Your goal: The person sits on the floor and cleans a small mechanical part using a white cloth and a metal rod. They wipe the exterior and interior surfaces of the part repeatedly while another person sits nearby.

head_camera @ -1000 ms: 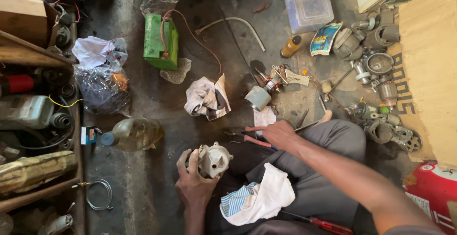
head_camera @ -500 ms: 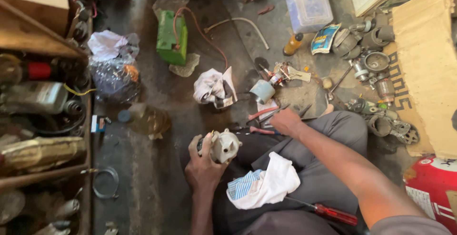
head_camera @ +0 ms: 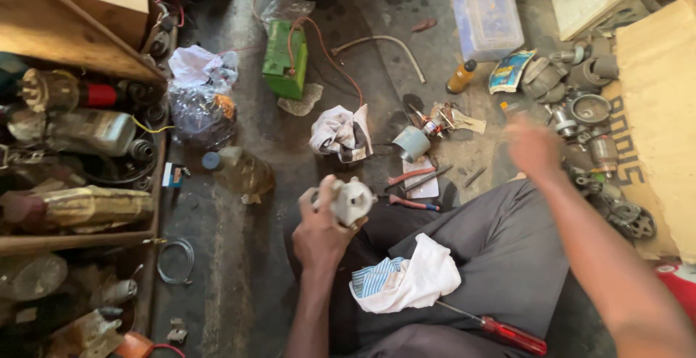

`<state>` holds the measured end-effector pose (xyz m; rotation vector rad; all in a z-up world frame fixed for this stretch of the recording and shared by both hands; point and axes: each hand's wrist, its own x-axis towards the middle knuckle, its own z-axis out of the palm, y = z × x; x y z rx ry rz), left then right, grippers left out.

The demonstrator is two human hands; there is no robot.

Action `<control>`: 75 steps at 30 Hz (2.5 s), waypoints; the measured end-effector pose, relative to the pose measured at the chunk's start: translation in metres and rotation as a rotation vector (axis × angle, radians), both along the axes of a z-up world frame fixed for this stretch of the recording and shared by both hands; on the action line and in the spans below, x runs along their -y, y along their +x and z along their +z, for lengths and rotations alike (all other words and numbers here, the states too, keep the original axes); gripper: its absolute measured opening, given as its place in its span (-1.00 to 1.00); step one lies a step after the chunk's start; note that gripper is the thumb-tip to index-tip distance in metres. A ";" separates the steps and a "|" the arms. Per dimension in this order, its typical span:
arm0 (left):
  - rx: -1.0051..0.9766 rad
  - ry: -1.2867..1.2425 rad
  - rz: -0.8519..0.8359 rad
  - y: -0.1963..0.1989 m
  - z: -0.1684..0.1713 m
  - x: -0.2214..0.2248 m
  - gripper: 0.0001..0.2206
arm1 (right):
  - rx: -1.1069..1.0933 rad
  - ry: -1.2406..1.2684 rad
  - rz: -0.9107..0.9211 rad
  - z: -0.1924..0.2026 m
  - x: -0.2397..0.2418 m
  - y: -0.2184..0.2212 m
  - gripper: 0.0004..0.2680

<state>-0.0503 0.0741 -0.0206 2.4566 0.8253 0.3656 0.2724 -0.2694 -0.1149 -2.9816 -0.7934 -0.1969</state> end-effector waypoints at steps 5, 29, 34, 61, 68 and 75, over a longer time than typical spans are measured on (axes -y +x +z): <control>0.040 0.123 -0.111 0.016 0.001 0.019 -0.22 | 0.159 0.517 0.019 0.067 0.014 0.008 -0.90; -0.100 -0.122 -0.190 0.049 0.014 0.028 -0.06 | -1.428 2.382 0.037 0.132 -0.073 -0.054 -0.52; -0.054 -0.131 -0.281 0.055 0.017 0.044 -0.04 | -1.698 2.659 0.195 0.115 -0.086 -0.066 -0.53; 0.051 0.020 -0.272 0.057 0.023 0.047 -0.11 | -1.617 2.466 -0.006 0.109 -0.132 -0.095 -0.55; 0.019 -0.001 -0.226 0.054 0.018 0.024 -0.04 | -1.665 2.455 -0.024 0.099 -0.154 -0.097 -0.55; 0.093 -0.006 -0.178 0.055 0.001 0.013 0.02 | -1.544 2.363 -0.121 0.094 -0.171 -0.106 -0.56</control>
